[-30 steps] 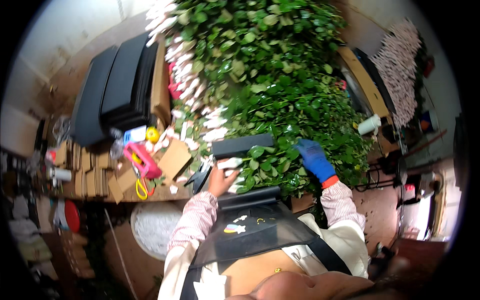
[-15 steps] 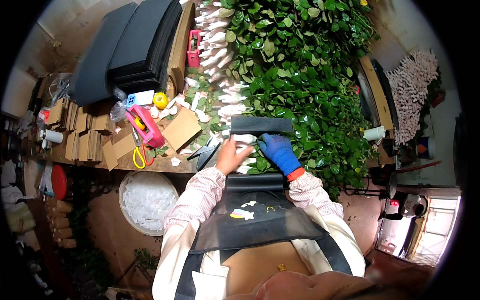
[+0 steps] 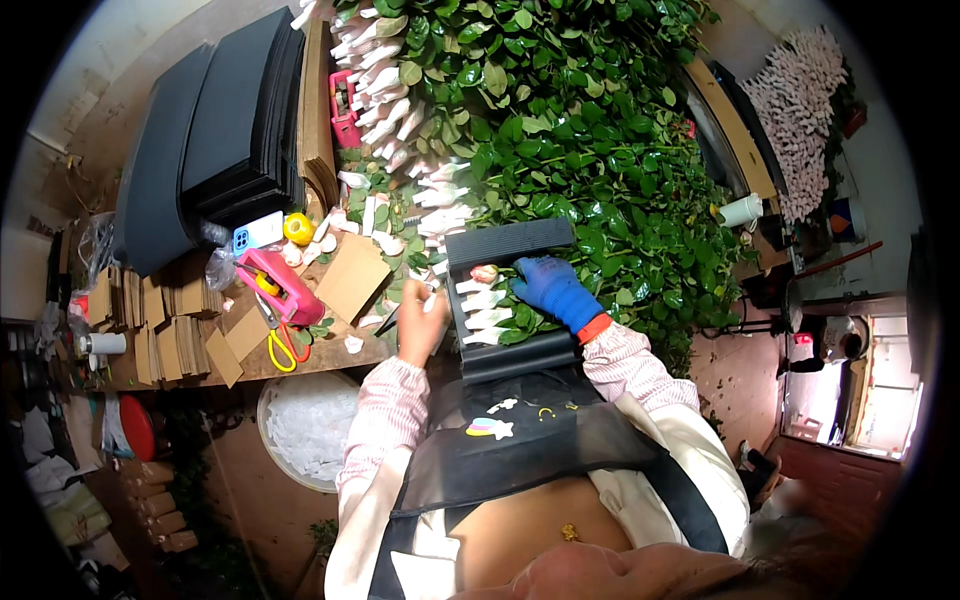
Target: The person assembles floral arrangements by placing green leafy stems into black rectangular holders. They use a pink glue gun to secure the stems and occasionally use scissors to trim the foliage. The finished units are stacked on the table.
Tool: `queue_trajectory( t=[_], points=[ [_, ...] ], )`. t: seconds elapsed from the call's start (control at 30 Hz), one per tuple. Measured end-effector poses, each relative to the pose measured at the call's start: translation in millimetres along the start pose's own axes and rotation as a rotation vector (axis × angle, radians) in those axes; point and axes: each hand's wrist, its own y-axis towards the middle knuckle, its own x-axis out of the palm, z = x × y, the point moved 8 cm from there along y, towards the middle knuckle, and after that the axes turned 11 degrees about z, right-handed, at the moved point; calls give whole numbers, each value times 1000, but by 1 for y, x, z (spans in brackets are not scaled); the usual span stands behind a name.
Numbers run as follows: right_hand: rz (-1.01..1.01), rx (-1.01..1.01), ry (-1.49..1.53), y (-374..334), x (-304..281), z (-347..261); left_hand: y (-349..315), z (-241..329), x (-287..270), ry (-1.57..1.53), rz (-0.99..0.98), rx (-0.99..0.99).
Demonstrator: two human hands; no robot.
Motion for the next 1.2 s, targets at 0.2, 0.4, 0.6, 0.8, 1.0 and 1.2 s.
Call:
queue_trajectory(
  t=[0.2, 0.4, 0.6, 0.8, 1.0, 1.2],
  points=[
    [-13, 40, -46, 2, 6, -6, -10, -26, 64, 28, -233, -149],
    [14, 50, -25, 4, 13, -5, -12, -25, 34, -141, 22, -89],
    [-38, -15, 74, 0, 5, -4, -8, 3, 3, 5, -93, -37],
    [-90, 17, 12, -5, 11, -10, -30, 20, 41, 195, -238, 219],
    [-107, 36, 12, -4, 8, -9, -31, -17, 10, -208, -143, -219],
    [-236, -96, 167, -14, -3, -9, -33, -9, -7, -31, -151, -179]
  ],
)
